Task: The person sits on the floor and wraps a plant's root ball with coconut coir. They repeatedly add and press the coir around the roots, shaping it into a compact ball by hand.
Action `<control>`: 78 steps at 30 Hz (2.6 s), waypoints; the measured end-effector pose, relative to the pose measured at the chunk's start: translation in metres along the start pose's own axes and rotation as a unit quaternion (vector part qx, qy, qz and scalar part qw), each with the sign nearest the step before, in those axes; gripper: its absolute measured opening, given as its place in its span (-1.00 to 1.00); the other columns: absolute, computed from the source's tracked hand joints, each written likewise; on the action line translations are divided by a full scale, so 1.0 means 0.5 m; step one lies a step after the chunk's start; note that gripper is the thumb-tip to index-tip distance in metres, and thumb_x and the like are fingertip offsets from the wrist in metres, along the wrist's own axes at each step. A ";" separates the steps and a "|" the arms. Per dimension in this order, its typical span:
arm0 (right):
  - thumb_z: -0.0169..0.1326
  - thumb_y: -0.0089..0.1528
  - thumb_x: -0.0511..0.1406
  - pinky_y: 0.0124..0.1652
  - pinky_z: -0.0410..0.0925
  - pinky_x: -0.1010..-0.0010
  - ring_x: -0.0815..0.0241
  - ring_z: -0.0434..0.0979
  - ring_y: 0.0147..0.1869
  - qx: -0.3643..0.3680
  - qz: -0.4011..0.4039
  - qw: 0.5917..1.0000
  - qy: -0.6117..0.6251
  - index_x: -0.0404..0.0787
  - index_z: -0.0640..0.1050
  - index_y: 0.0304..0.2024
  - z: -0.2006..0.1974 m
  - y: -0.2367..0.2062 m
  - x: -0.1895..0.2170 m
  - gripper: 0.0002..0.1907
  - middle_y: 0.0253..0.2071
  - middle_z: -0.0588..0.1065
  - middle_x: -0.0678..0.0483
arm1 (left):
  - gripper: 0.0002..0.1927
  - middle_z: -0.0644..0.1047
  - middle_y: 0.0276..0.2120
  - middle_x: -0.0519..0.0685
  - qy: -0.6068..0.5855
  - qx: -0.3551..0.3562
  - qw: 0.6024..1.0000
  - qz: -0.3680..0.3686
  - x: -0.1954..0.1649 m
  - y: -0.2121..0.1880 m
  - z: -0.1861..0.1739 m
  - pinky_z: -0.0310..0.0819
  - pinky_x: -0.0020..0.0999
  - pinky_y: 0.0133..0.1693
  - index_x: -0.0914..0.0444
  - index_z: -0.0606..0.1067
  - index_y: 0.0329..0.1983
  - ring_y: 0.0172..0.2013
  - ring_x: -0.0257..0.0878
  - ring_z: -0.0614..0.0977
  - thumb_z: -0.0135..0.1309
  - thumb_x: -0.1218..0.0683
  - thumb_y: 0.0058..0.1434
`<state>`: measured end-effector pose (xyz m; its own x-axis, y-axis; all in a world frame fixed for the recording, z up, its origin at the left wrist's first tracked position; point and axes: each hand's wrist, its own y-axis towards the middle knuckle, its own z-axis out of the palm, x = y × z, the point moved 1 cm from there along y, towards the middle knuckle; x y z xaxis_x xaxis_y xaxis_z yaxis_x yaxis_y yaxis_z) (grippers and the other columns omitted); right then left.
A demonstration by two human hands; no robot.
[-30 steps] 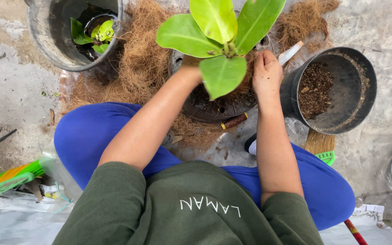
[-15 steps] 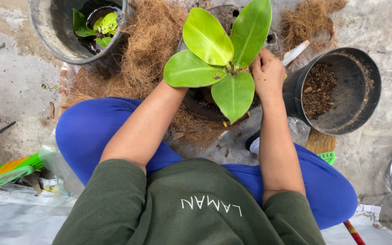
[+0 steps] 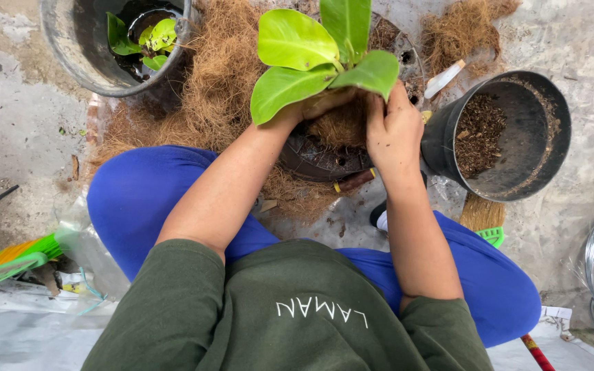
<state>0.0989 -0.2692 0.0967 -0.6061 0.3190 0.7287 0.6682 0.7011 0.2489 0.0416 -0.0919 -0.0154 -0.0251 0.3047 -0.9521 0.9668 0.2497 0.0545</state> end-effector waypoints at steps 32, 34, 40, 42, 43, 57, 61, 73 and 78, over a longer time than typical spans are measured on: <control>0.09 0.40 -0.33 -0.46 0.08 0.55 0.43 0.14 -0.48 0.008 0.261 0.883 0.390 -0.15 0.42 -0.43 0.043 0.013 -0.276 -0.72 -0.51 0.30 0.27 | 0.05 0.44 0.29 0.24 -0.379 -0.155 0.911 -0.041 0.010 -0.048 -0.088 0.44 0.21 0.32 0.25 0.37 0.35 0.34 0.15 0.46 0.21 -0.54 0.01; 0.10 0.46 -0.32 -0.37 0.11 0.52 0.42 0.17 -0.38 -0.006 0.174 0.948 0.267 -0.24 0.43 -0.39 0.045 0.012 -0.259 -0.70 -0.46 0.27 0.25 | 0.05 0.43 0.29 0.25 -0.399 -0.132 0.906 -0.057 0.009 -0.054 -0.081 0.43 0.20 0.32 0.25 0.36 0.35 0.34 0.15 0.46 0.21 -0.53 0.02; 0.08 0.30 -0.31 -0.30 0.34 0.57 0.42 0.51 -0.29 -0.018 0.068 0.996 0.049 -0.23 0.57 -0.20 0.048 0.037 -0.274 -0.89 -0.39 0.50 0.31 | 0.04 0.43 0.29 0.25 -0.187 -0.095 0.978 0.001 -0.034 -0.066 -0.038 0.43 0.19 0.32 0.26 0.35 0.36 0.34 0.15 0.45 0.20 -0.52 0.04; 0.04 0.30 -0.30 -0.26 0.44 0.55 0.38 0.59 -0.26 -0.014 0.181 0.941 0.285 -0.14 0.60 -0.19 0.075 0.061 -0.300 -0.88 -0.35 0.59 0.29 | 0.04 0.43 0.29 0.26 -0.109 -0.083 0.989 0.048 -0.048 -0.081 -0.033 0.43 0.18 0.32 0.27 0.35 0.36 0.35 0.15 0.45 0.20 -0.52 0.05; 0.02 0.31 -0.30 -0.25 0.49 0.53 0.36 0.63 -0.25 -0.014 0.236 0.887 0.396 -0.11 0.61 -0.18 0.085 0.066 -0.311 -0.86 -0.33 0.63 0.27 | 0.04 0.43 0.29 0.26 -0.101 -0.071 0.991 0.041 -0.050 -0.084 -0.035 0.43 0.18 0.32 0.27 0.34 0.36 0.35 0.15 0.45 0.20 -0.52 0.05; 0.17 0.30 -0.18 -0.28 0.35 0.31 0.07 0.52 -0.31 0.056 0.167 0.982 -0.068 -0.14 0.59 -0.25 0.052 0.077 -0.208 -0.82 -0.40 0.53 -0.02 | 0.02 0.42 0.30 0.28 -0.538 0.025 0.829 -0.149 0.008 -0.025 -0.037 0.42 0.14 0.32 0.29 0.31 0.39 0.35 0.15 0.45 0.18 -0.49 0.11; 0.14 0.27 -0.27 -0.18 0.45 0.29 0.00 0.64 -0.15 -0.087 0.053 0.994 -0.037 -0.11 0.61 -0.21 0.053 0.056 -0.163 -0.91 -0.22 0.60 -0.02 | 0.01 0.41 0.30 0.28 -0.372 0.022 0.924 -0.082 0.000 -0.019 -0.024 0.41 0.13 0.32 0.30 0.30 0.39 0.35 0.15 0.45 0.17 -0.48 0.12; 0.11 0.37 -0.27 -0.16 0.43 0.20 -0.13 0.60 -0.17 -0.010 -0.013 0.999 -0.027 -0.28 0.57 -0.23 0.016 0.029 -0.001 -0.82 -0.25 0.56 -0.14 | 0.00 0.40 0.30 0.30 -0.050 -0.106 0.993 -0.008 -0.004 -0.002 -0.036 0.40 0.10 0.32 0.31 0.28 0.41 0.35 0.15 0.44 0.16 -0.46 0.17; 0.04 0.38 -0.24 -0.24 0.41 0.34 0.06 0.58 -0.31 0.136 0.061 0.987 0.060 -0.26 0.53 -0.22 0.065 -0.039 0.044 -0.79 -0.39 0.52 -0.07 | -0.01 0.40 0.30 0.31 -0.071 -0.224 0.972 -0.017 0.016 0.014 -0.046 0.40 0.08 0.32 0.32 0.27 0.42 0.36 0.15 0.44 0.15 -0.45 0.19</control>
<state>0.0588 -0.2552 0.0873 -0.4623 0.3450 0.8169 0.5828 0.8125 -0.0134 0.0423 -0.0666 -0.0156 0.0099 0.1677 -0.9858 0.7578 0.6420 0.1169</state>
